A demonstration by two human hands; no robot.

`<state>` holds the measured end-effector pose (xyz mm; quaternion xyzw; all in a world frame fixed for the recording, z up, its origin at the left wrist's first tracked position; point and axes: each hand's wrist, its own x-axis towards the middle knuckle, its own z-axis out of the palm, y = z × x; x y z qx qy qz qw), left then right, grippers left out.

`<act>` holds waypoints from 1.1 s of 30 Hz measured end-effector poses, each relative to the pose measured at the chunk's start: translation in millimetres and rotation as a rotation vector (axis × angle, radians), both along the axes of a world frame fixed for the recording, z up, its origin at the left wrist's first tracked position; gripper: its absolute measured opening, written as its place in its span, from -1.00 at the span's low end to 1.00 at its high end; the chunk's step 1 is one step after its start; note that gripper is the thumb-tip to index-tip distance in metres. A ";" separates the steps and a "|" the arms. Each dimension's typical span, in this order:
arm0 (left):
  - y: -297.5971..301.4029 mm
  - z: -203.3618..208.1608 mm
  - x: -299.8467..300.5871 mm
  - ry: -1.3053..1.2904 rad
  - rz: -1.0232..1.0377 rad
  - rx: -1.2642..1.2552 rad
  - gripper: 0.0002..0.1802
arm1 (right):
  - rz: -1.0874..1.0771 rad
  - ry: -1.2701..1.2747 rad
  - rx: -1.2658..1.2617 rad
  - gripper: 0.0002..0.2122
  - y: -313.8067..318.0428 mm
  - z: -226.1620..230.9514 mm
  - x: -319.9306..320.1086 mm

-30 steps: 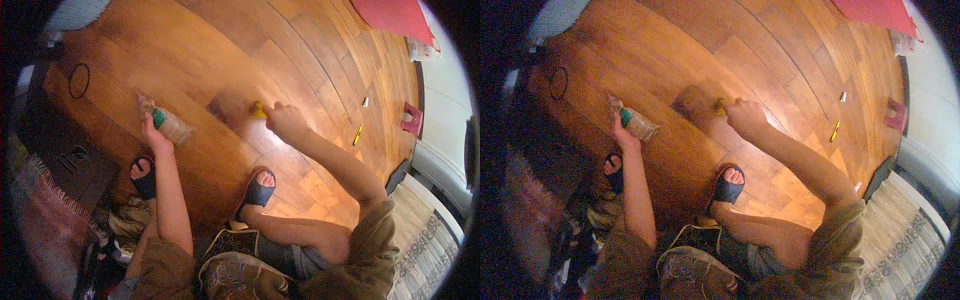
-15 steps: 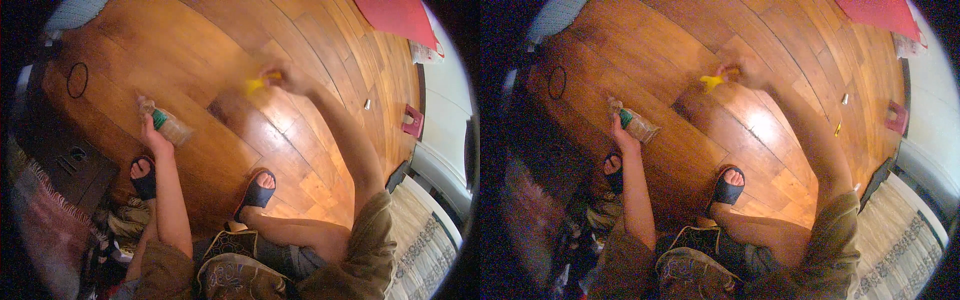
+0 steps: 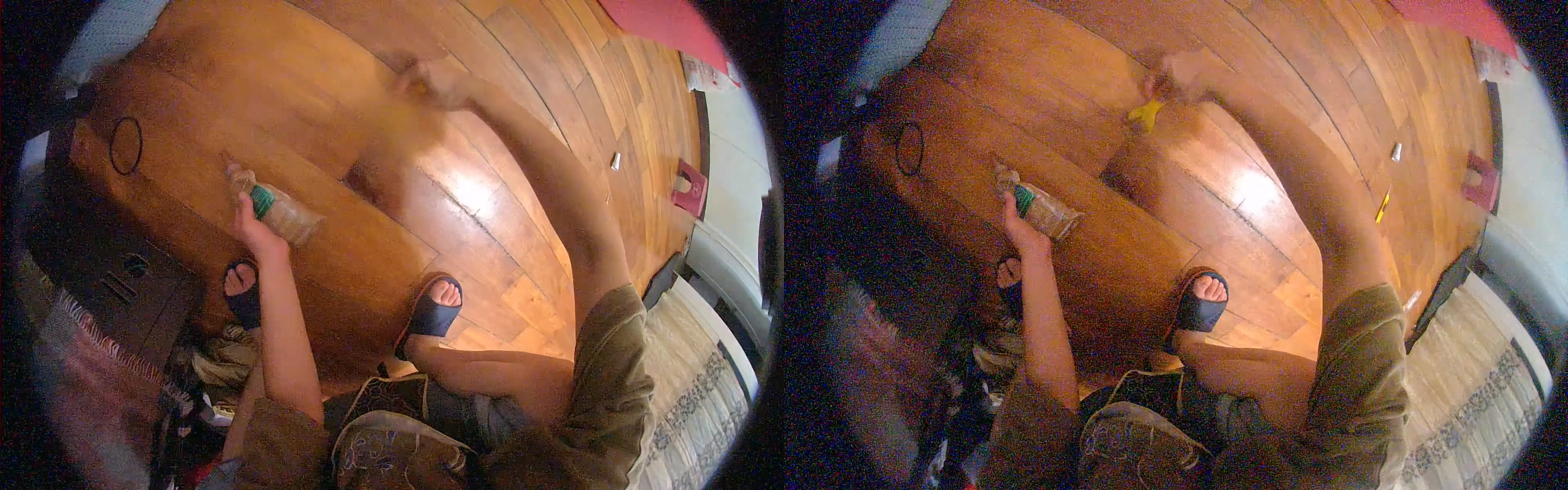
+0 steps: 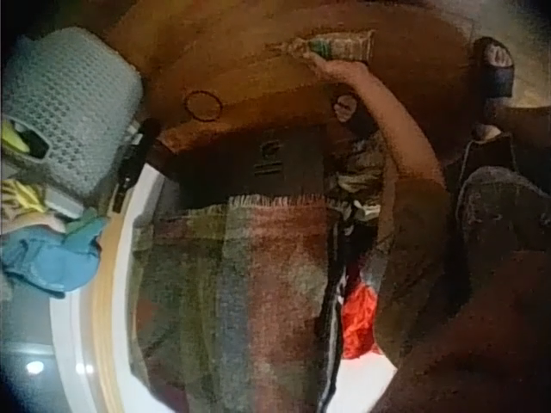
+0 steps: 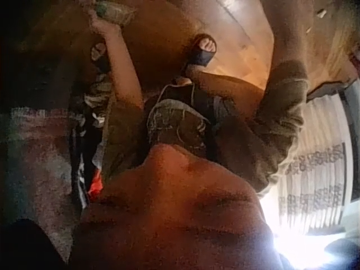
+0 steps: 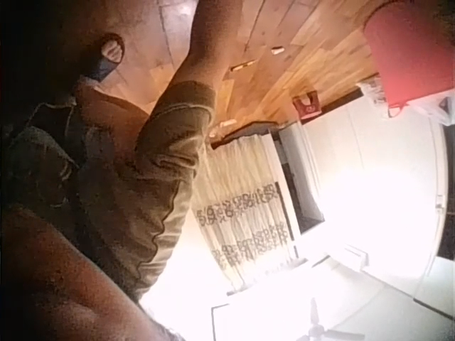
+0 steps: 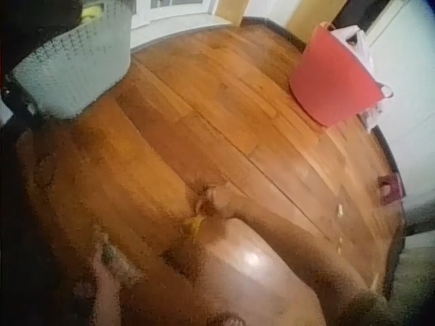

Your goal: The person applies a substance from a tube to cracks in a wooden floor and spreads it using a yellow scraper.

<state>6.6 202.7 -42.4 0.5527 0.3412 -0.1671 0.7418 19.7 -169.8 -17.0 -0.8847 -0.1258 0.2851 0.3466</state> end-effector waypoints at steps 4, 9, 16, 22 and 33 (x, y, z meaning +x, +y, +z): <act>-12.0 17.9 -0.2 0.049 0.060 0.085 -0.27 | -0.104 0.060 0.003 -0.76 7.9 24.9 1.3; -6.1 17.0 0.0 0.070 0.067 0.076 -0.25 | 0.004 0.143 -0.414 -0.73 38.9 53.0 8.0; -3.0 5.1 1.9 0.105 0.069 0.036 -0.31 | -0.050 -0.230 -0.174 -0.76 12.5 29.4 -7.3; -1.9 3.9 0.2 0.083 0.047 0.040 -0.35 | -0.091 -0.009 -0.454 -0.78 36.5 62.8 -1.6; -6.6 11.6 2.0 0.065 0.032 0.012 -0.39 | -0.135 -0.080 -0.530 -0.83 53.2 71.1 -15.3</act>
